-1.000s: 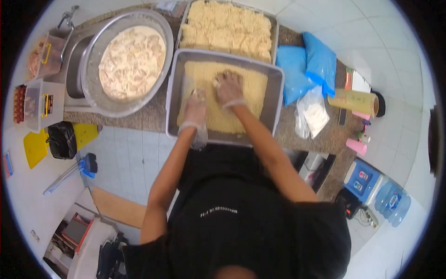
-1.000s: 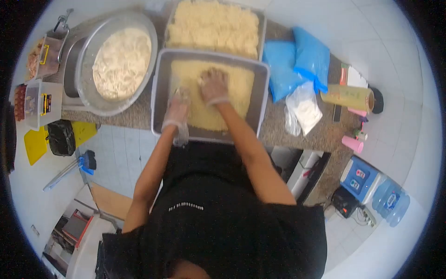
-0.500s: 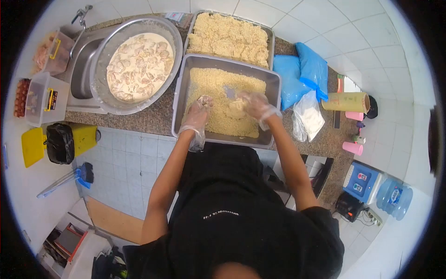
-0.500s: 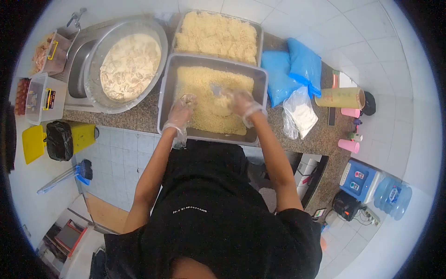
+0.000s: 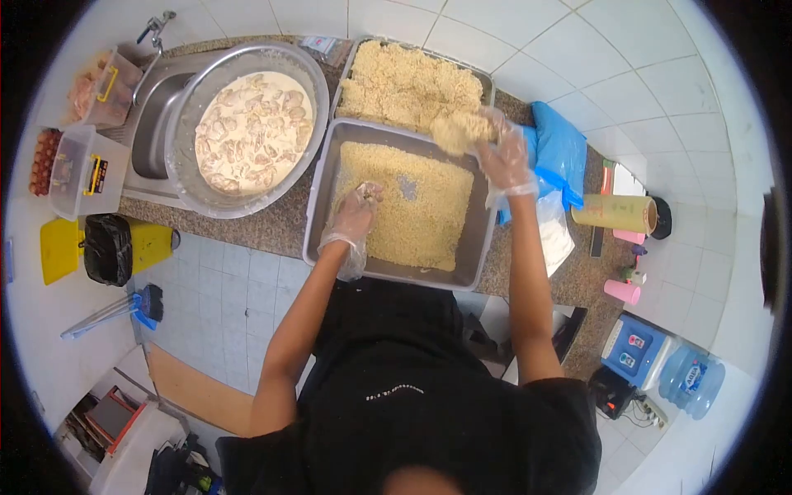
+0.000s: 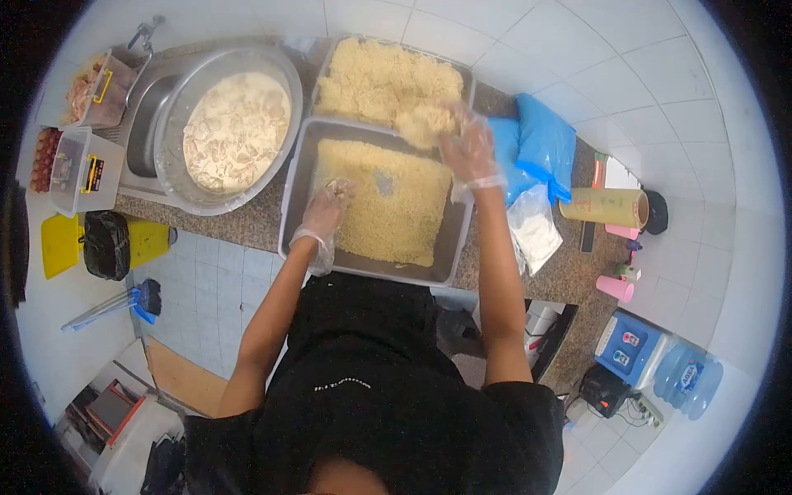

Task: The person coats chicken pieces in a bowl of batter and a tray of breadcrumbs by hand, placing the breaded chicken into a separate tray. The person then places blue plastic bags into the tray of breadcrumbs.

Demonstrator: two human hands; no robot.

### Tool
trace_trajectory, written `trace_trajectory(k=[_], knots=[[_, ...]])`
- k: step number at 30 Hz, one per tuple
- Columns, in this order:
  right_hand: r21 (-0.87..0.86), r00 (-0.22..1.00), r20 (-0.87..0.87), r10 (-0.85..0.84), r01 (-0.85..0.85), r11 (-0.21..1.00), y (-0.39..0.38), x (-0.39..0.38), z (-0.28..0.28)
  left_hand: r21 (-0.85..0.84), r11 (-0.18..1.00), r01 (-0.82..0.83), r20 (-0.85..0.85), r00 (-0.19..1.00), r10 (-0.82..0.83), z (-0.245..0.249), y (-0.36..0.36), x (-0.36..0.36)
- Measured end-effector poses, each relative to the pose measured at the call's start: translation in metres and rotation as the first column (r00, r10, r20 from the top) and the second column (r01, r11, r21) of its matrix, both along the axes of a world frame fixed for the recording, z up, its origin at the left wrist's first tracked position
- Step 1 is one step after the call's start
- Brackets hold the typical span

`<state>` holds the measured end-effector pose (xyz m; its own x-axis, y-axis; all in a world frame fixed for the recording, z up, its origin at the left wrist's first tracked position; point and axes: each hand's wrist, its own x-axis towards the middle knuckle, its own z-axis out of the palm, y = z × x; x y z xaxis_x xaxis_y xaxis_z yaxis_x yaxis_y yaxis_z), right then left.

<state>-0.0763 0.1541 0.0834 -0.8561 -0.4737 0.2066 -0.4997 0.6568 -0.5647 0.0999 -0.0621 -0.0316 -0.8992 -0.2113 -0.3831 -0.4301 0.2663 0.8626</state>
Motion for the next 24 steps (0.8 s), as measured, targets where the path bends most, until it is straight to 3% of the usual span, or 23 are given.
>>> trace_trajectory(k=[1,2,5,6,8,10,12,13,16,18,20,21,22,23,24], knots=[[0.073,0.991,-0.136,-0.004,0.014,0.997,-0.004,-0.019,-0.001,-0.019,0.999,-0.042,0.079,0.996,0.044,0.009,0.003,0.000],[0.072,0.990,-0.139,0.003,0.007,0.997,-0.012,-0.035,-0.003,-0.041,0.996,-0.085,0.157,0.984,0.090,0.017,0.006,0.001],[0.313,0.981,0.155,0.116,-0.160,0.936,-0.038,-0.075,-0.010,-0.126,0.991,-0.035,0.148,0.988,0.054,-0.004,0.007,0.010],[0.311,0.979,0.156,0.130,-0.173,0.934,-0.043,-0.089,-0.017,-0.128,0.991,-0.048,0.148,0.987,0.067,-0.016,0.007,0.014],[0.313,0.879,0.439,0.187,-0.345,0.885,-0.052,-0.118,-0.038,-0.033,0.992,-0.121,0.144,0.982,0.125,-0.034,0.006,0.022],[0.351,0.835,0.511,0.203,-0.419,0.837,-0.059,-0.147,-0.103,0.029,0.984,-0.177,0.190,0.967,0.168,-0.023,0.005,0.021],[0.422,0.935,0.351,0.055,-0.210,0.882,-0.071,-0.137,-0.132,0.092,0.969,-0.231,0.239,0.949,0.204,-0.020,0.008,0.024],[0.403,0.874,0.486,-0.024,-0.200,0.893,-0.066,-0.145,-0.136,-0.001,0.980,-0.197,0.210,0.958,0.193,-0.021,0.009,0.024],[0.418,0.936,0.349,-0.038,-0.120,0.901,-0.071,-0.133,-0.116,-0.149,0.978,-0.145,0.133,0.977,0.165,-0.031,0.004,0.017],[0.394,0.920,0.393,-0.014,-0.154,0.906,-0.077,-0.126,-0.128,-0.198,0.973,-0.115,0.093,0.986,0.136,-0.037,0.005,0.006],[0.375,0.893,0.450,-0.020,-0.168,0.912,-0.068,-0.105,-0.133,-0.474,0.880,0.011,-0.081,0.995,-0.056,-0.045,0.011,-0.016],[0.334,0.872,0.486,-0.060,-0.122,0.935,-0.066,-0.099,-0.122,-0.476,0.879,0.023,-0.085,0.994,-0.072,-0.050,0.010,-0.029],[0.293,0.851,0.517,-0.091,-0.076,0.953,-0.064,-0.095,-0.113,-0.659,0.739,0.140,-0.118,0.951,-0.286,-0.054,0.008,-0.045],[0.283,0.957,0.290,-0.005,-0.081,0.956,-0.054,-0.075,-0.116,-0.810,0.545,0.215,-0.099,0.867,-0.489,-0.057,0.008,-0.050],[0.274,0.996,0.021,0.087,-0.090,0.958,-0.047,-0.059,-0.116,-0.819,0.539,0.198,-0.117,0.861,-0.495,-0.058,0.005,-0.057]])
